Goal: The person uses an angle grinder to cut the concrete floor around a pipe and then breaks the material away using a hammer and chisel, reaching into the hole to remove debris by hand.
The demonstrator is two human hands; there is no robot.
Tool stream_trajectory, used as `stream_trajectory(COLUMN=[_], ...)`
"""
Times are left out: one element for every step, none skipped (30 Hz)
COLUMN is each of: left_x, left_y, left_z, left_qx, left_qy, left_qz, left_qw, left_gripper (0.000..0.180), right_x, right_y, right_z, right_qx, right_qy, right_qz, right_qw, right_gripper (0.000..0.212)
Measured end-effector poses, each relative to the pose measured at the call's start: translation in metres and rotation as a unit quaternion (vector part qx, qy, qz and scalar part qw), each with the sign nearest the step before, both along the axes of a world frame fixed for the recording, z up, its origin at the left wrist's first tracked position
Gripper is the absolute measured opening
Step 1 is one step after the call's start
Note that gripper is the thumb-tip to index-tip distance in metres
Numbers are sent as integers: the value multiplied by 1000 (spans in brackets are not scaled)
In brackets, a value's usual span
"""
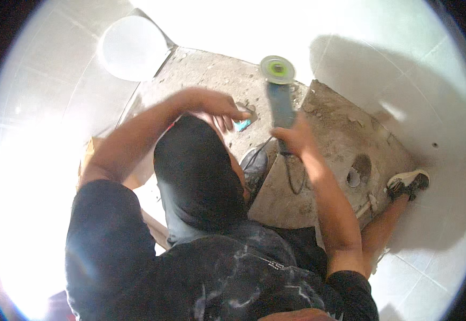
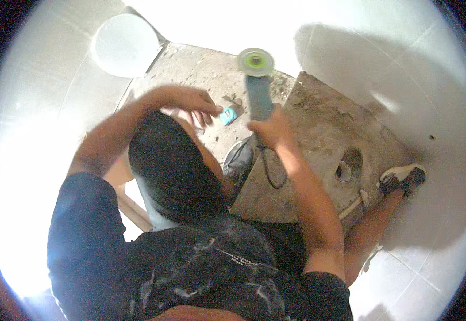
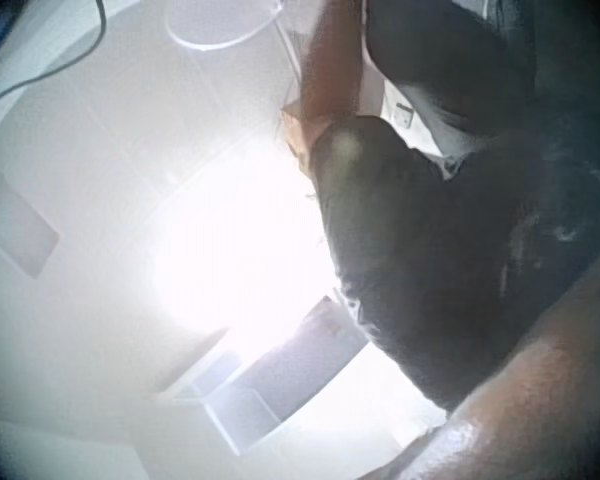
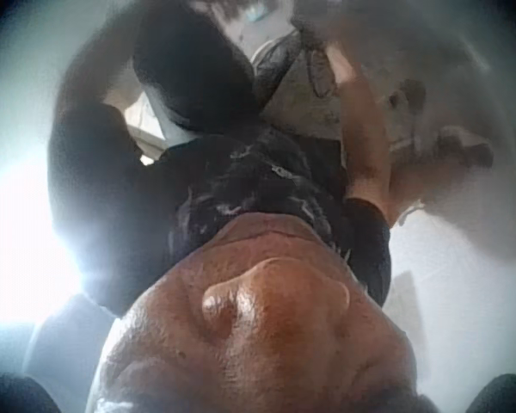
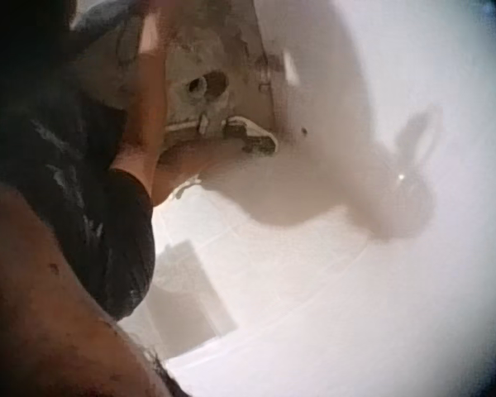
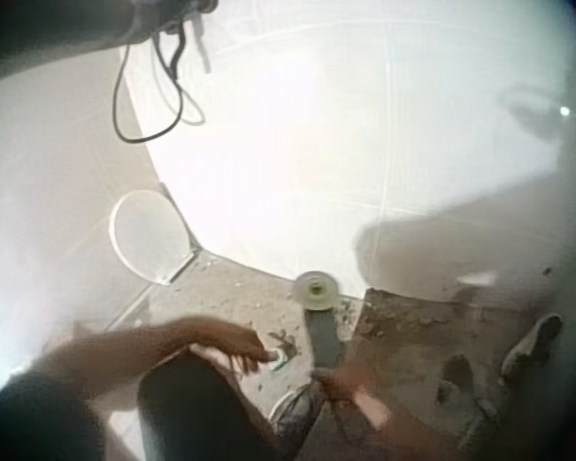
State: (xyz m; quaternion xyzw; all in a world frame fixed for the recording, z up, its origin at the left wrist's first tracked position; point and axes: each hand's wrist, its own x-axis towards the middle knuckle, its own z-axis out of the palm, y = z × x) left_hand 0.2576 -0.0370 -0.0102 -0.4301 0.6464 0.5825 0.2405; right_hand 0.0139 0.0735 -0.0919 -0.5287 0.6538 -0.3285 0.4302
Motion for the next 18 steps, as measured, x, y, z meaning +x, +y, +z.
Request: stream_trajectory(left_x=[0, -1, -14, -26, -32, -22, -24, -28, -33, -39, -40, -24, -8, -4, 10, 20, 60, 68], left_y=[8, 9, 15, 18, 17, 10, 6, 5, 4, -2, -6, -10, -14, -21, -31, -36, -47, -56], left_z=[-27, -58, -80, -91, -105, -134, -155, -170, -183, -195, -208, -218, -228, -223, -227, -219, -238, -241], left_qx=[84, 179, 237, 252, 265, 270, 250, 230, 210, 218, 220, 215, 211, 197, 146, 52, -90, -141], left_qy=[62, 137, 208, 237, 261, 273, 283, 293, 303, 308, 305, 302, 299, 272, 211, 140, 87, 52], left_qz=[85, 158, 240, 306, 379, 475, 504, 531, 556, 592, 599, 613, 626, 633, 638, 630, 601, 573], left_qw=[991, 961, 918, 887, 847, 792, 777, 761, 745, 713, 707, 698, 688, 697, 726, 762, 789, 806], left_gripper=[76, 80, 79, 76, 74, 63, 62, 61, 60, 48, 44, 40, 36, 27, 25, 33, 36, 47], right_x=[17, 38, 52, 61, 71, 86, 91, 91, 88, 84, 79, 73, 66, 51, 40, 21, 5, -22], right_y=[-15, -26, -37, -47, -53, -56, -56, -56, -56, -57, -53, -45, -36, -23, -8, 6, 17, 39], right_z=[-3, -11, -25, -39, -51, -45, -43, -44, -58, -79, -99, -88, -80, -75, -72, -72, -70, -78], right_qx=[32, 3, -19, 5, 30, 33, 41, 50, 2, -47, -88, -42, -54, -62, -72, -96, -131, -128], right_qy=[-1, 39, 85, 85, 80, 65, 56, 48, 70, 92, 112, 73, 64, 60, 53, 78, 91, 91], right_qz=[8, 6, -4, 14, 40, 52, 57, 62, 75, 89, 105, 146, 124, 91, 66, 28, 2, -55], right_qw=[999, 999, 996, 996, 996, 996, 996, 996, 995, 991, 984, 986, 989, 992, 994, 992, 987, 986], right_gripper=[90, 101, 111, 114, 116, 116, 117, 117, 117, 117, 117, 107, 102, 97, 93, 79, 65, 62])
